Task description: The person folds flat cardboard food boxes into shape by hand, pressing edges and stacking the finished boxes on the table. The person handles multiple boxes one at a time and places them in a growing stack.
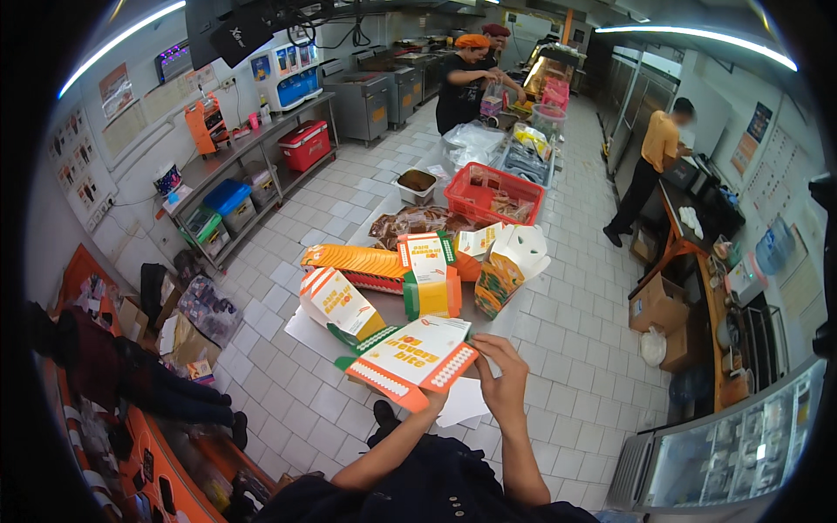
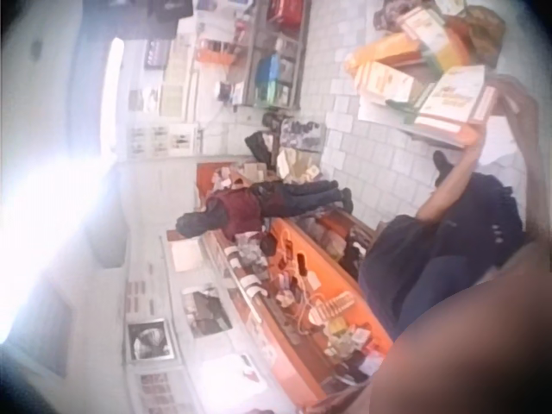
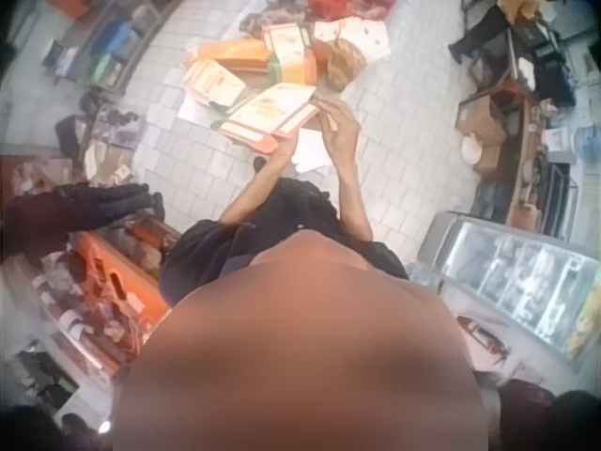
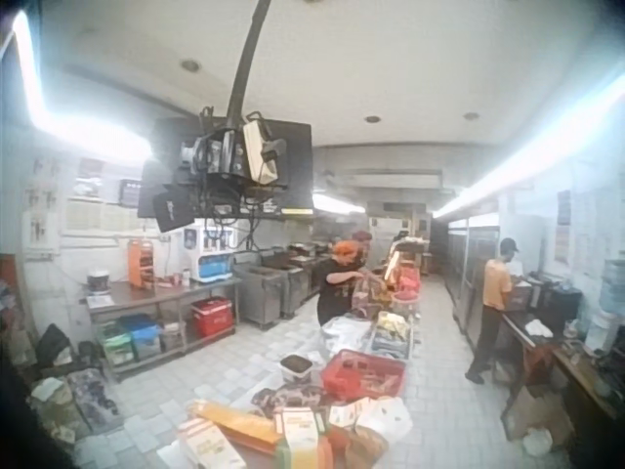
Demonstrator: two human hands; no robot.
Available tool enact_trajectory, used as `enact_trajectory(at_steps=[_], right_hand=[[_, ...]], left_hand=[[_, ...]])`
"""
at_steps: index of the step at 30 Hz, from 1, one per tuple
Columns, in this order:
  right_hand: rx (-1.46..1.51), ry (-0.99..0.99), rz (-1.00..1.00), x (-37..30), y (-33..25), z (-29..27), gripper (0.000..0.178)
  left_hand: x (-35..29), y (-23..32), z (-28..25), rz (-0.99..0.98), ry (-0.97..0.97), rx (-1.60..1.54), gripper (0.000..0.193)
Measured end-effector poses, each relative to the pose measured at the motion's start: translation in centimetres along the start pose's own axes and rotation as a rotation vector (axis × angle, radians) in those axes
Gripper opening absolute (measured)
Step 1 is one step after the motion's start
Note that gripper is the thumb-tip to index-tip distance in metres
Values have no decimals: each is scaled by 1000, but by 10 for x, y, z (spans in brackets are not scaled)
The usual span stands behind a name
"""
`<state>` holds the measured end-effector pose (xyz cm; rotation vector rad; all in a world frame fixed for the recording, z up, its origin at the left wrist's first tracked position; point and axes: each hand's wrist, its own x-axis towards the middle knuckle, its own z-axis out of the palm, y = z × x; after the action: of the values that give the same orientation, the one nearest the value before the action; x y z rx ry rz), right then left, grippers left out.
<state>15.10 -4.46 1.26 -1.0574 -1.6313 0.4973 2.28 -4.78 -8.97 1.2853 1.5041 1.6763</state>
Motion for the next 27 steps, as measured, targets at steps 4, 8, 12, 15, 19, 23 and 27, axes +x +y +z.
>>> enact_trajectory(at_steps=[4,8,12,15,19,23,27], right_hand=[[-249,45,-196,-2,-5,2,24],[-209,231,-158,-3,20,-2,30],[97,261,-52,-17,49,-8,35],[292,322,48,-28,55,-1,37],[165,145,-45,-31,49,12,67],[1020,377,680,-38,43,10,54],[467,137,661,-35,49,-5,47]], left_hand=[[-6,4,2,46,-123,-20,35],[-22,4,-6,301,-322,-21,34],[-16,28,-18,723,-13,105,63],[11,49,-13,181,156,-185,51],[39,49,-26,367,-535,-464,34],[23,44,-22,-196,-439,-274,34],[17,40,-16,-152,-7,-435,29]])
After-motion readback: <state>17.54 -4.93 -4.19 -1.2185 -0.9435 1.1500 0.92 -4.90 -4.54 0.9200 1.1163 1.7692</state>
